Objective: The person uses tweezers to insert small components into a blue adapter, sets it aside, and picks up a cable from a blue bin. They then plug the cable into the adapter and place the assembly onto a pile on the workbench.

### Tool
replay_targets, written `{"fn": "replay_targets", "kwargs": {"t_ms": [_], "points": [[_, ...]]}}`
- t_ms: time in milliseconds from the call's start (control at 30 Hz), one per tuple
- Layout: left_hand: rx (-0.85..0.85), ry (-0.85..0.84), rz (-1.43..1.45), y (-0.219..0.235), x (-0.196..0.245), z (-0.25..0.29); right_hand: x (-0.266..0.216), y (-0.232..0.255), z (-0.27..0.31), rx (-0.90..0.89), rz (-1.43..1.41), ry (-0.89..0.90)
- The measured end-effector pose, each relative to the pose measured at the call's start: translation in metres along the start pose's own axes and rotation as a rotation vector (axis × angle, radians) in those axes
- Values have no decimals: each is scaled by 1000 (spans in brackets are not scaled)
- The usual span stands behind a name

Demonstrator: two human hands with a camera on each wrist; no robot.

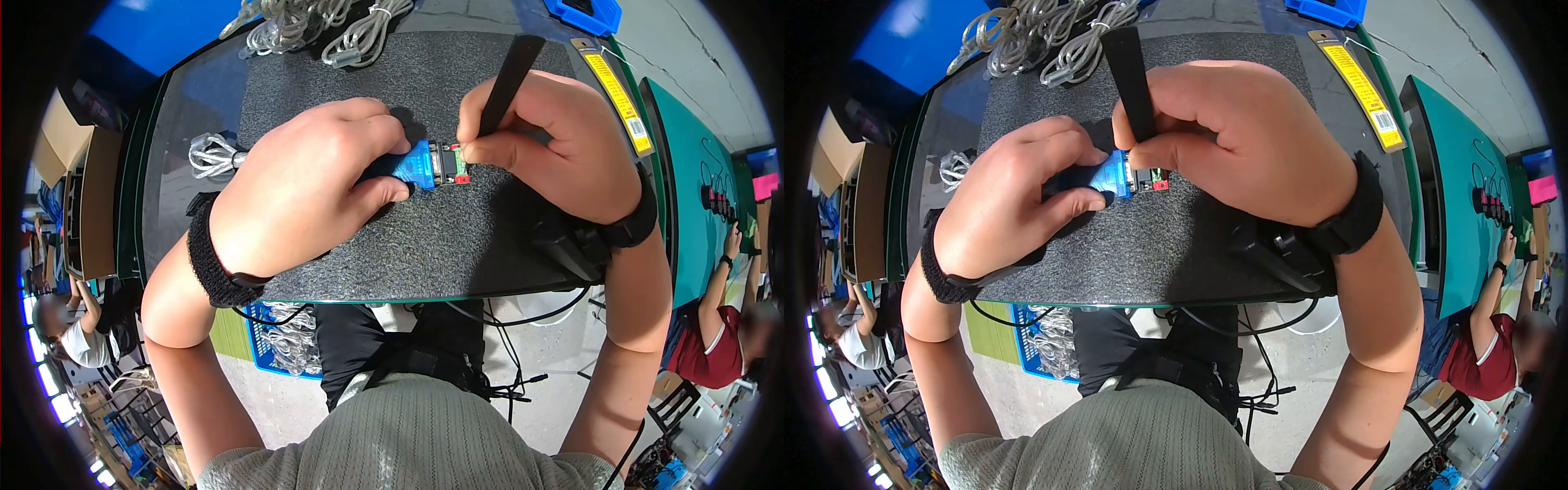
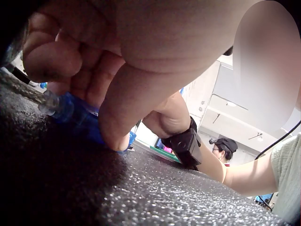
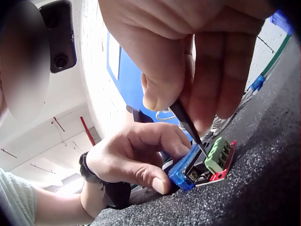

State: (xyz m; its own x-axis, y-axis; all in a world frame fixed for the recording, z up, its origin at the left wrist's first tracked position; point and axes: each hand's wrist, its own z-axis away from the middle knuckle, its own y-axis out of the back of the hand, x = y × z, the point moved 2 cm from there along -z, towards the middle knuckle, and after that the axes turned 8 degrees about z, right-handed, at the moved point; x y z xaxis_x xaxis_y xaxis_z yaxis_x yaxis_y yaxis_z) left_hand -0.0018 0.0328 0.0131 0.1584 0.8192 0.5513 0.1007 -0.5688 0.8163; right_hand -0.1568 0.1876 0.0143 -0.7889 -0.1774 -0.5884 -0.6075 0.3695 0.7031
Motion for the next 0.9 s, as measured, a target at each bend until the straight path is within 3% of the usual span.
{"fn": "replay_targets", "kwargs": {"t_ms": [267,333,600,667,900], "points": [[1,1,-11,0,1,1,0,2,1,-6,32,36],[4,6,-21,1,1,1,3,4,3,-27,-93,-65],[13,0,-3,2,0,1,16,12,4,57,-50,-177],[10,10,-3,3,1,1,25,11,5,180,-180,-189],[15,27,5,3,3,1,24,9,5,107,-95,-296]]}}
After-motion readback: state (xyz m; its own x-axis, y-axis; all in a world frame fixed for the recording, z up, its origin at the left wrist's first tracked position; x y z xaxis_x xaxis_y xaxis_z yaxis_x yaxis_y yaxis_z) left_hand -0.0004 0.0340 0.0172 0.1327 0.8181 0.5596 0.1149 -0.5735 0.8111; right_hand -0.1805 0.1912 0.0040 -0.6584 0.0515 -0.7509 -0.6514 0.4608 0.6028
